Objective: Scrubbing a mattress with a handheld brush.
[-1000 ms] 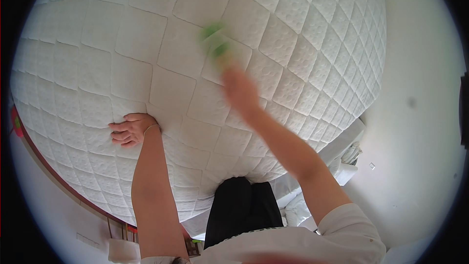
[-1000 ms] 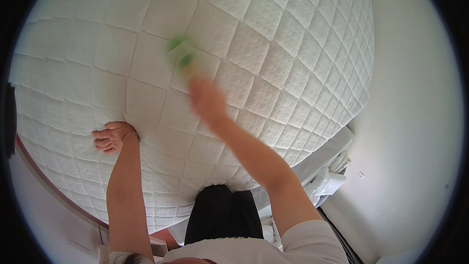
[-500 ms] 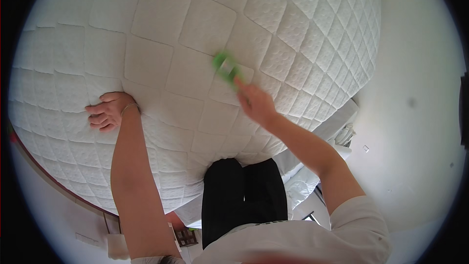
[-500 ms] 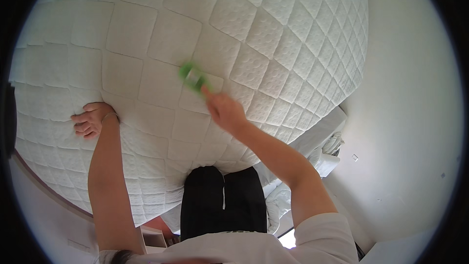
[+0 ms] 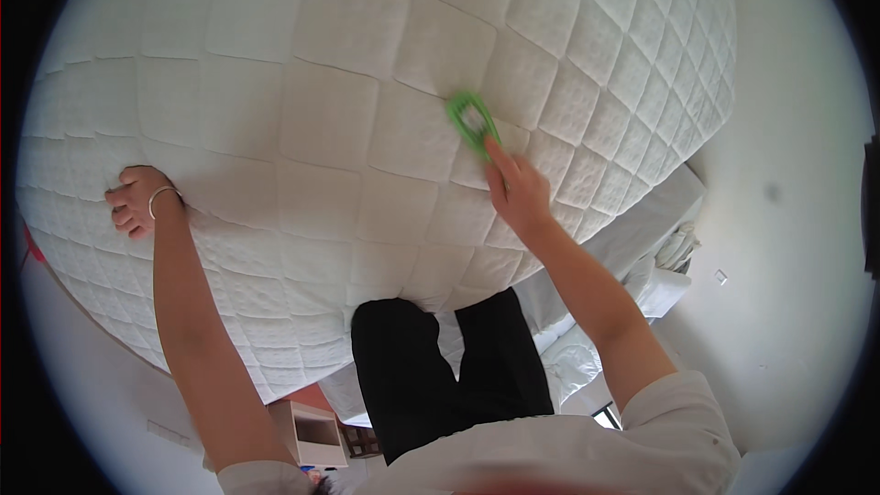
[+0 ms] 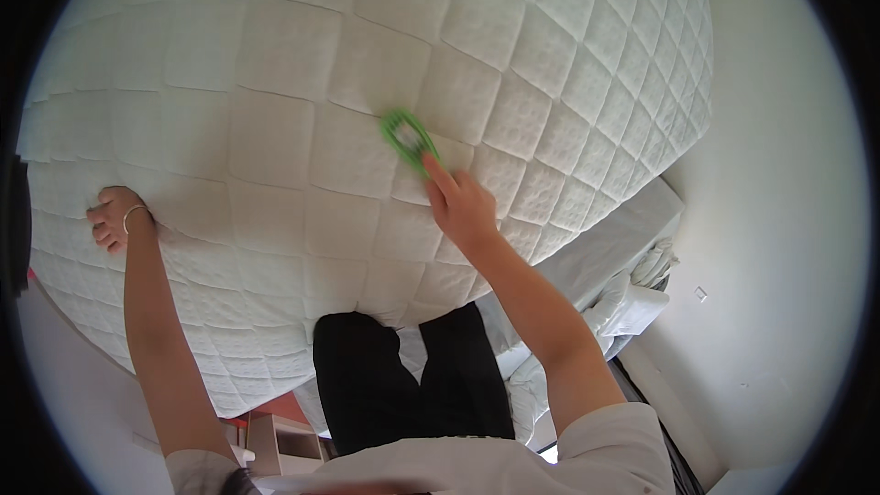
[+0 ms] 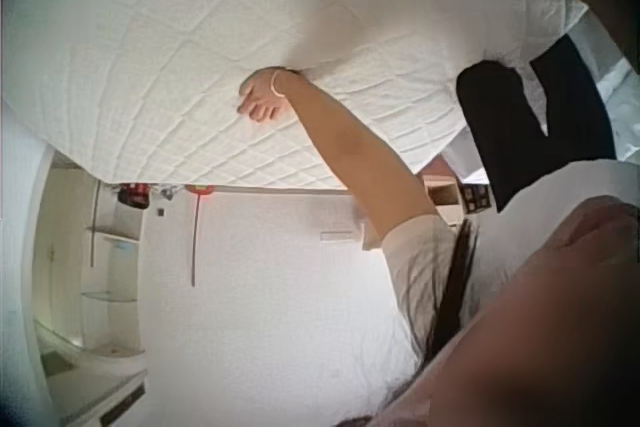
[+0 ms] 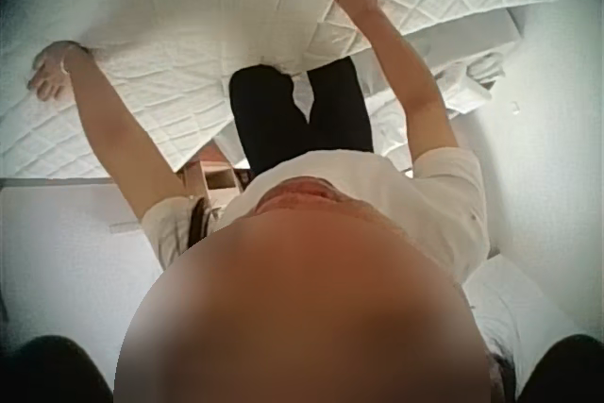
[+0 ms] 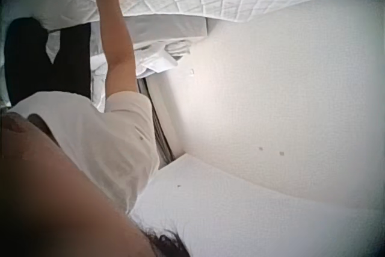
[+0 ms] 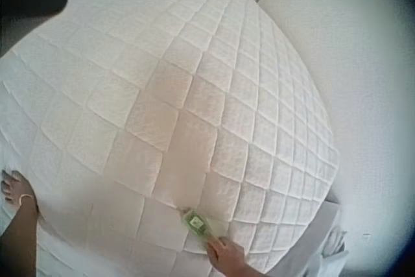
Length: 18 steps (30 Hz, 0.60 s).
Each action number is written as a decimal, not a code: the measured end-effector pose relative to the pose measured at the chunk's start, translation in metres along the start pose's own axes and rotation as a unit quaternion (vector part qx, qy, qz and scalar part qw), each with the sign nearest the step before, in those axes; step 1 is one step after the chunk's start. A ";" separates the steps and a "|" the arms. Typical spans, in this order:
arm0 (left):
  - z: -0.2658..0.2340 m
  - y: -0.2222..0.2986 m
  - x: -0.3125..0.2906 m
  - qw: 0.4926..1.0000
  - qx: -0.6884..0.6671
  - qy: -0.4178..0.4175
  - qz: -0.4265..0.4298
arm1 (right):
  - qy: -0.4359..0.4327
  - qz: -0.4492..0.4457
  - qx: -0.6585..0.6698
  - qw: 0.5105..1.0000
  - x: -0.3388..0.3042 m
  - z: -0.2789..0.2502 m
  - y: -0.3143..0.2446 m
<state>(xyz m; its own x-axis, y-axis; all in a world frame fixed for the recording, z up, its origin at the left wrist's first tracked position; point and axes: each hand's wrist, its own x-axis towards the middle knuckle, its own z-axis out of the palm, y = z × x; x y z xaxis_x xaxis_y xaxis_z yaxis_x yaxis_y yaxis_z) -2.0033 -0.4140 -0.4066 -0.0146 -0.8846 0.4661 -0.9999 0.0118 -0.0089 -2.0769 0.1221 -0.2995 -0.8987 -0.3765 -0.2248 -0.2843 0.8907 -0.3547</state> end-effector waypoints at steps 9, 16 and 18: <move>-0.163 0.092 -0.231 0.959 -0.021 -0.176 0.221 | 0.027 -0.047 0.037 0.998 0.094 -0.013 -0.013; -0.194 0.115 -0.271 0.932 -0.154 -0.245 0.219 | -0.017 -0.039 -0.021 0.999 0.059 -0.050 0.074; -0.184 0.115 -0.275 0.938 -0.137 -0.233 0.219 | -0.014 -0.030 -0.019 0.999 0.044 -0.050 0.076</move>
<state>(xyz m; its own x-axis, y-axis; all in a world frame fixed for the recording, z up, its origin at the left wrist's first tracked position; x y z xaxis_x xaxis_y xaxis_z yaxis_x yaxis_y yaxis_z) -2.1147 -0.0834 -0.3730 -0.4856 -0.8735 0.0342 -0.8618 0.4849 0.1487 -2.1549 0.1863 -0.2909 -0.8697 -0.4367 -0.2302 -0.3512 0.8750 -0.3332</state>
